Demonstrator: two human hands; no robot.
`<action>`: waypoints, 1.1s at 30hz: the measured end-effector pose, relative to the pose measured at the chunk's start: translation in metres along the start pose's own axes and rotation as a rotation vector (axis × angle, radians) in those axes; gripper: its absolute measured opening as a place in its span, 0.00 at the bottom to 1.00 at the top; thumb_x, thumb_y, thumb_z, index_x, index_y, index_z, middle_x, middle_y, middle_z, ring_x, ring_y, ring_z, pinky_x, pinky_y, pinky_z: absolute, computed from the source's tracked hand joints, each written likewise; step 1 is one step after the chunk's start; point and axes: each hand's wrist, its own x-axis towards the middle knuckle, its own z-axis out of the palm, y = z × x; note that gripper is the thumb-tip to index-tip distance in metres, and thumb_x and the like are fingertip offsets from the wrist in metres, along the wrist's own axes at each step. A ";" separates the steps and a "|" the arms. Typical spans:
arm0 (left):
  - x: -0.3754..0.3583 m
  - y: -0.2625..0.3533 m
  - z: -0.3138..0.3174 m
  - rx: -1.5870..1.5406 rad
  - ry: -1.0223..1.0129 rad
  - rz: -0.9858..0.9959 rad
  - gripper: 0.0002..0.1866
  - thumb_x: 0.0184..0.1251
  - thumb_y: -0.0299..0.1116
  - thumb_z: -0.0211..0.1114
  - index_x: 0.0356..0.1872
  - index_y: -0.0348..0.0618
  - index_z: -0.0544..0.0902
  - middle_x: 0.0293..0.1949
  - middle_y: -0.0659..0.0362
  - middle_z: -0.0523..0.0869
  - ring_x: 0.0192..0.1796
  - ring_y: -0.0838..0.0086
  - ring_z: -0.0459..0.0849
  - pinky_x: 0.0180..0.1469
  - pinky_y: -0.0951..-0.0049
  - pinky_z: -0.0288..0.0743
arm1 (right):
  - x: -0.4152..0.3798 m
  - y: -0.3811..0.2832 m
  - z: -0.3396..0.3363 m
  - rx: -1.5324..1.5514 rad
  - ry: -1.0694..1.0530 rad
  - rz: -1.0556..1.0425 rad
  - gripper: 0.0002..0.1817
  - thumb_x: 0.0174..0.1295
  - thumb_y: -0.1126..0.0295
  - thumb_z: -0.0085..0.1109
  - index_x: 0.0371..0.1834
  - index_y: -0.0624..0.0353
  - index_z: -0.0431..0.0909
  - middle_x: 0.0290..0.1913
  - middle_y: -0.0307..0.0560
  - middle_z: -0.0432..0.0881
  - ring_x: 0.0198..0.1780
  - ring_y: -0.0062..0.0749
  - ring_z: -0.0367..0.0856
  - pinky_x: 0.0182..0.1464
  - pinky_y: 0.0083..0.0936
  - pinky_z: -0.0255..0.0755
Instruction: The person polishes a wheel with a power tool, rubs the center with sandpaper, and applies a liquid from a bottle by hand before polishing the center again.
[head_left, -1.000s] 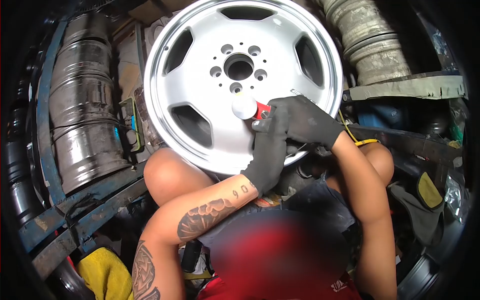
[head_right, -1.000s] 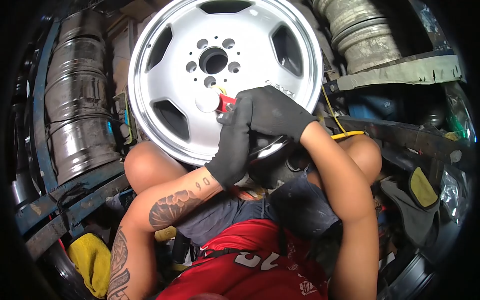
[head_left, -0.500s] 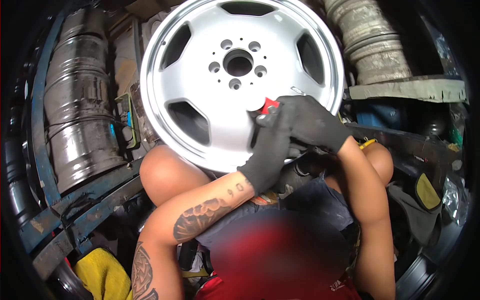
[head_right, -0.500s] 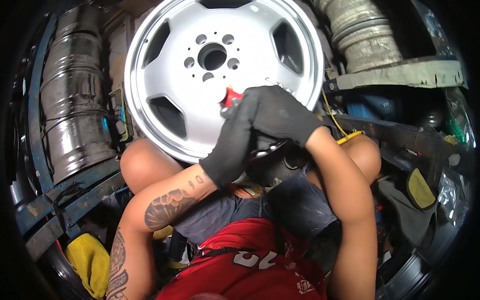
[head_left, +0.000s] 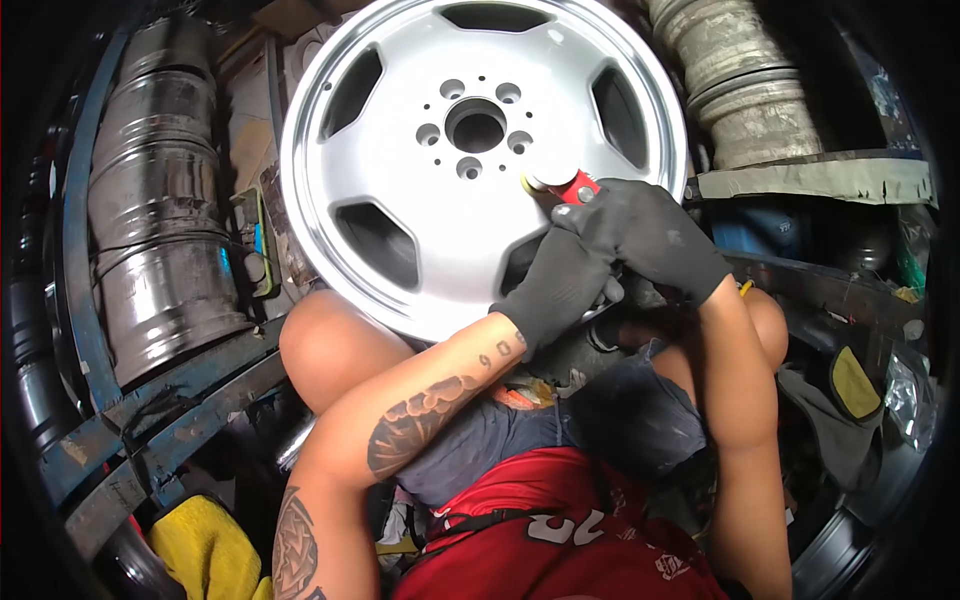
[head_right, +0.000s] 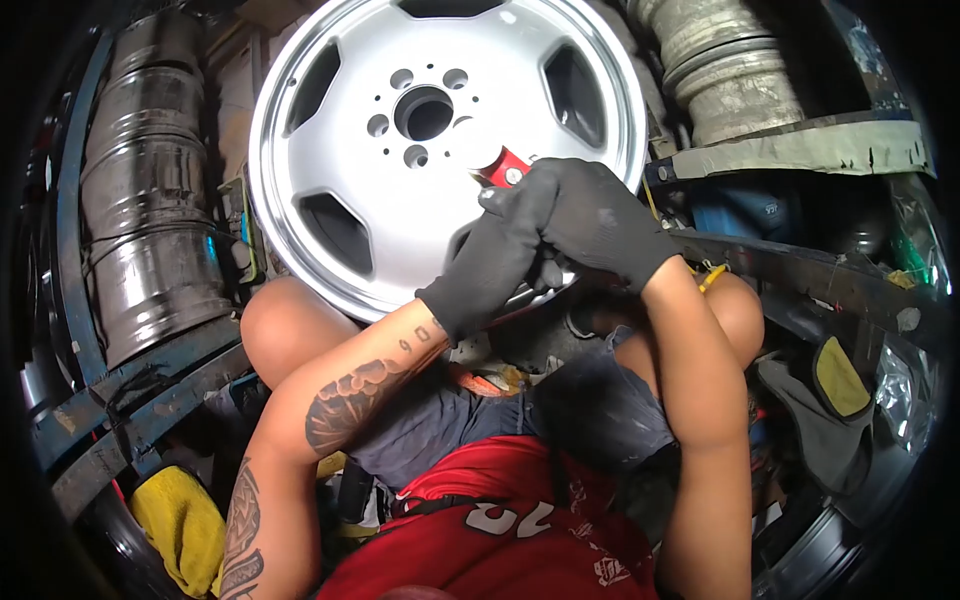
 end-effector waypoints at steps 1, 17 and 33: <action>-0.003 0.002 -0.001 0.029 0.009 -0.014 0.23 0.85 0.52 0.52 0.51 0.37 0.78 0.30 0.60 0.83 0.23 0.80 0.80 0.27 0.79 0.74 | -0.003 -0.002 -0.001 0.099 -0.041 0.064 0.20 0.68 0.55 0.63 0.42 0.66 0.84 0.32 0.58 0.87 0.33 0.41 0.88 0.39 0.33 0.80; -0.036 -0.016 0.002 0.024 0.037 -0.083 0.27 0.84 0.55 0.53 0.53 0.35 0.77 0.30 0.58 0.80 0.24 0.78 0.78 0.28 0.73 0.74 | -0.022 -0.022 0.008 0.206 -0.196 0.024 0.20 0.65 0.60 0.64 0.53 0.63 0.82 0.41 0.63 0.88 0.45 0.59 0.88 0.51 0.40 0.80; -0.036 -0.018 0.006 -0.352 0.148 -0.077 0.19 0.82 0.50 0.54 0.50 0.44 0.81 0.34 0.61 0.82 0.24 0.80 0.76 0.26 0.76 0.69 | -0.016 -0.042 0.005 0.011 -0.128 0.050 0.18 0.63 0.60 0.63 0.50 0.61 0.85 0.42 0.63 0.88 0.47 0.61 0.86 0.51 0.44 0.79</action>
